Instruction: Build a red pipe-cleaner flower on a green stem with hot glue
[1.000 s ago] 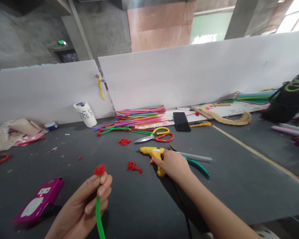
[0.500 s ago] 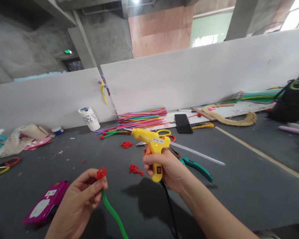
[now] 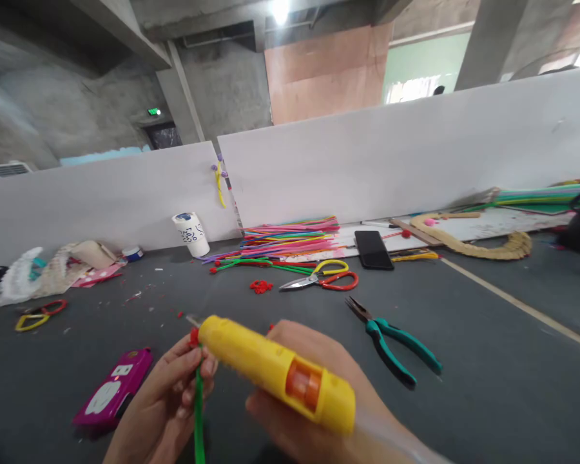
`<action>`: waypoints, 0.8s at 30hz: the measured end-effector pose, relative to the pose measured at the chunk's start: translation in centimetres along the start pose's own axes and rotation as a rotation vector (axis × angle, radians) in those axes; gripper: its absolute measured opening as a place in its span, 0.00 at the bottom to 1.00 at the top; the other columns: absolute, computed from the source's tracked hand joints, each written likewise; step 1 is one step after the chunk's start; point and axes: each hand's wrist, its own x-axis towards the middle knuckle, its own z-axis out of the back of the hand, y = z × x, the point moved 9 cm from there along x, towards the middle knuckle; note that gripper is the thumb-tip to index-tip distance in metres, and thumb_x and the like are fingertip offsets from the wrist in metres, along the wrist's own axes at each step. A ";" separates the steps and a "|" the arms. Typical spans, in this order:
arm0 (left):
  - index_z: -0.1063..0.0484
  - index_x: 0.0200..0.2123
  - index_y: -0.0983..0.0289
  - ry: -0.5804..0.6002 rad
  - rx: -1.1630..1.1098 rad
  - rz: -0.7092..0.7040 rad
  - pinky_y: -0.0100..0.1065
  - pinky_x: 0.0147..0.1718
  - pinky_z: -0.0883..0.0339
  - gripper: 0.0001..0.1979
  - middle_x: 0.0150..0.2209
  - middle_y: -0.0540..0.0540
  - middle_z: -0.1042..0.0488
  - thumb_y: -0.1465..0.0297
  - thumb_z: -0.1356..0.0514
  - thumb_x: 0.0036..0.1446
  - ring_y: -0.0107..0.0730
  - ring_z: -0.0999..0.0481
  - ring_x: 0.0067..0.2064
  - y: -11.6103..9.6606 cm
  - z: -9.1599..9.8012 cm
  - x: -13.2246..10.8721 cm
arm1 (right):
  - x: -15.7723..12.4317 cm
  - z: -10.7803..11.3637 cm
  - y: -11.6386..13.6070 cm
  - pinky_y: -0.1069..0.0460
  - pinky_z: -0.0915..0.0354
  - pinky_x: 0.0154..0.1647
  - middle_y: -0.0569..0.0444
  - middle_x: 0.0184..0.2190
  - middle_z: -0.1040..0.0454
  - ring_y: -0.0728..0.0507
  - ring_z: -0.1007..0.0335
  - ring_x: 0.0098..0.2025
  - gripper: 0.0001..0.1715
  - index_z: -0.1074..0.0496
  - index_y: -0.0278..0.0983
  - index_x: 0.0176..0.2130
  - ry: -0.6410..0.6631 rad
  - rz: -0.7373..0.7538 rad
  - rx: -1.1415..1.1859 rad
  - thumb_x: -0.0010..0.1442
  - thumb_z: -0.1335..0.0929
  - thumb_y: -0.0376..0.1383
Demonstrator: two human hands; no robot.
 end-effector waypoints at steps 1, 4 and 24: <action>0.26 0.25 0.67 0.009 -0.024 0.035 0.14 0.13 0.45 0.11 0.19 0.48 0.28 0.73 0.28 0.38 0.13 0.40 0.15 0.3 -0.1 0.1 | -0.2 -0.2 0.8 0.53 0.37 0.22 0.57 0.23 0.34 0.47 0.36 0.23 0.09 0.38 0.42 0.26 -0.009 0.058 -0.077 0.55 0.33 0.35; 0.26 0.26 0.67 0.027 -0.081 0.105 0.14 0.12 0.42 0.11 0.19 0.49 0.27 0.75 0.29 0.37 0.13 0.38 0.15 0.8 -0.2 0.1 | -0.8 -0.5 2.5 0.51 0.40 0.21 0.57 0.20 0.37 0.46 0.38 0.21 0.11 0.41 0.42 0.26 -0.071 0.203 -0.336 0.59 0.35 0.32; 0.27 0.23 0.70 -0.005 -0.307 0.270 0.14 0.07 0.42 0.09 0.15 0.52 0.28 0.80 0.31 0.33 0.14 0.38 0.11 1.9 -0.8 -0.1 | -1.7 -2.3 0.0 0.53 0.46 0.22 0.59 0.21 0.41 0.48 0.41 0.22 0.16 0.48 0.41 0.26 0.110 0.249 -0.539 0.58 0.35 0.33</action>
